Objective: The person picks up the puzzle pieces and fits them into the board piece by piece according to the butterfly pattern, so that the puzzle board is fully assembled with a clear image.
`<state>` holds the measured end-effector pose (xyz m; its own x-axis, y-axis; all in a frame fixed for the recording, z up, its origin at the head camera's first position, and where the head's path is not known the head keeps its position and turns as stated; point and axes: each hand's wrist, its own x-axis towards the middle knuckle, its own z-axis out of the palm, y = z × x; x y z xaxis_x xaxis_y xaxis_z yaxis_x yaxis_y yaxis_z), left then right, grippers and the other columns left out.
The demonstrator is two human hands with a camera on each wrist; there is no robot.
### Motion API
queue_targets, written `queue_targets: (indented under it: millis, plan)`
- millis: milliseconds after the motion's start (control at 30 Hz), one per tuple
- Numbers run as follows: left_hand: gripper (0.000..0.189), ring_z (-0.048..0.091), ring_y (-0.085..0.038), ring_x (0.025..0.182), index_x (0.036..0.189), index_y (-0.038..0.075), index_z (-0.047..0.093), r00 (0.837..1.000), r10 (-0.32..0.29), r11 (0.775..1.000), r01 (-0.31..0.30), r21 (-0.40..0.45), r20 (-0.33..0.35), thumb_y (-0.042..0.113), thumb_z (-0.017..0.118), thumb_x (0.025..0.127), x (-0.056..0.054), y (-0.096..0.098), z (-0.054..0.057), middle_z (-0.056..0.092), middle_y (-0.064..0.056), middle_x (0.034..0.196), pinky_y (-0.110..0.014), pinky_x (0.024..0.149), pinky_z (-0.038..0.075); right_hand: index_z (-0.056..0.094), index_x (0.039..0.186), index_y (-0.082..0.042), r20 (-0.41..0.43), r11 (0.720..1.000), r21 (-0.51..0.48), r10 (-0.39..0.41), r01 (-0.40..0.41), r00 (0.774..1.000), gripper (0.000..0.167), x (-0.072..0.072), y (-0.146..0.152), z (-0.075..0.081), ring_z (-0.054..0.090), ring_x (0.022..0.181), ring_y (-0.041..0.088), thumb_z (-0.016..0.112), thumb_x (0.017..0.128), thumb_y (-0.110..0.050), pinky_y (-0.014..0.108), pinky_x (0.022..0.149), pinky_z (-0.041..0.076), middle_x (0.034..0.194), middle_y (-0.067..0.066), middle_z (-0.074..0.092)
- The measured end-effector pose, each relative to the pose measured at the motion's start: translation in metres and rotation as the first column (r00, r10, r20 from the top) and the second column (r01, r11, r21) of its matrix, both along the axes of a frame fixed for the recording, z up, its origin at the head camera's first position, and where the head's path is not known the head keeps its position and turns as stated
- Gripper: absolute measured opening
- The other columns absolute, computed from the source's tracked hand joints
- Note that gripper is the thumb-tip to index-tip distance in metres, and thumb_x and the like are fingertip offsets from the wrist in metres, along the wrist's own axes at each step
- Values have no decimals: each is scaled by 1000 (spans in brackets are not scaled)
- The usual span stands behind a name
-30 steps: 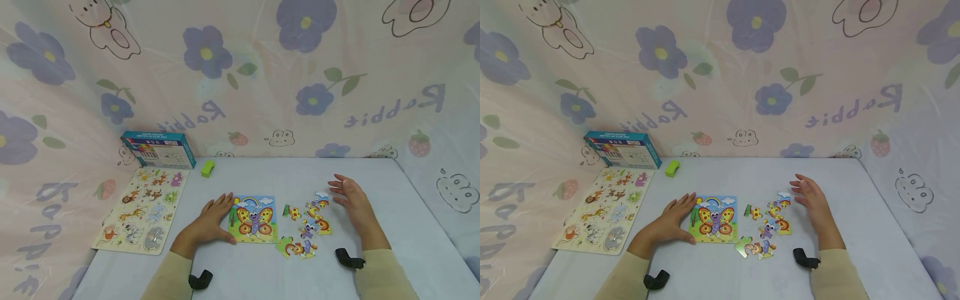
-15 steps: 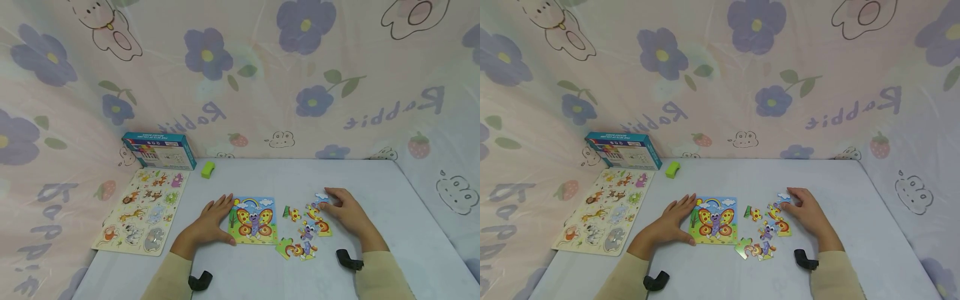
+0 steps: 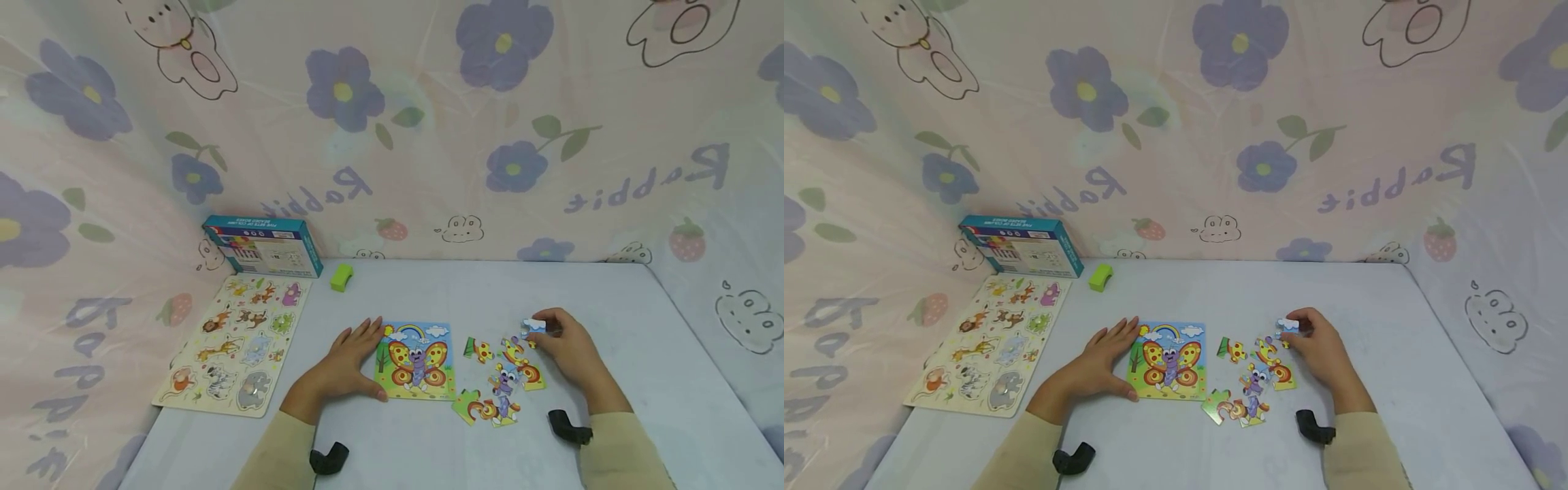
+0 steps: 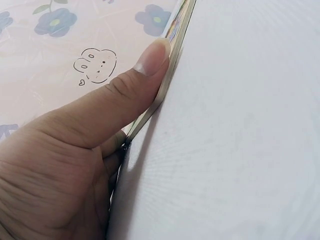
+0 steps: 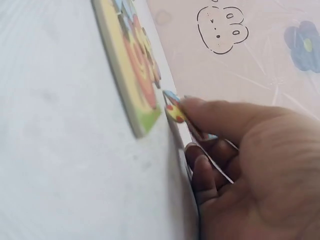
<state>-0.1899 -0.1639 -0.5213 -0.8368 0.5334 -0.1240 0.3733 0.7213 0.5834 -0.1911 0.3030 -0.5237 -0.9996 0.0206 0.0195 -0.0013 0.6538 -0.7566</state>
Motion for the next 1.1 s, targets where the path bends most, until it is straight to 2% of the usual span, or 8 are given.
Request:
queue_targets:
  millis: [133,300,567,800,1000,1100]
  plan:
    - [135,1,-22,166,173,13,29,1000,-2,1000,2,3,0,62,99,69,0,1,2,10,5,180,-50,131,-4,66,136,-3,-52,996,-63,-73,69,996,33,1,-1,1,56,97,26,72,108,-20,27,74,50,116,14,61]
    - [134,1,-22,166,173,13,29,1000,1,1000,-1,4,4,60,99,69,1,1,3,11,4,180,-50,131,-4,66,132,-1,-71,982,-161,-108,95,992,35,3,-5,6,59,88,23,71,109,-27,21,67,53,111,14,62]
    - [134,1,-23,166,173,13,30,1000,4,1000,-4,8,4,61,99,69,1,1,2,11,4,180,-50,131,-4,67,136,2,-59,966,-257,-57,40,997,33,4,-15,14,69,91,18,63,114,-22,24,77,62,112,19,68]
    - [135,0,-21,166,174,14,28,1000,6,1000,-6,1,11,61,99,69,0,1,2,10,5,180,-49,131,-5,67,136,4,-54,935,-354,-25,5,998,35,7,-29,26,71,95,12,67,112,-20,24,83,62,117,20,69]
    - [136,1,-23,166,173,10,28,1000,2,1000,-2,8,3,59,100,69,0,1,3,11,2,181,-50,131,-3,68,133,5,-55,914,-403,18,-39,998,33,10,-44,33,71,96,17,69,110,-19,28,85,63,114,21,70]
    - [136,1,-21,166,174,12,28,1000,3,1000,-3,0,2,60,100,69,0,1,2,11,4,180,-49,131,-4,68,132,5,-47,904,-423,42,-58,998,33,11,-52,35,72,95,21,70,110,-19,29,84,63,114,21,70]
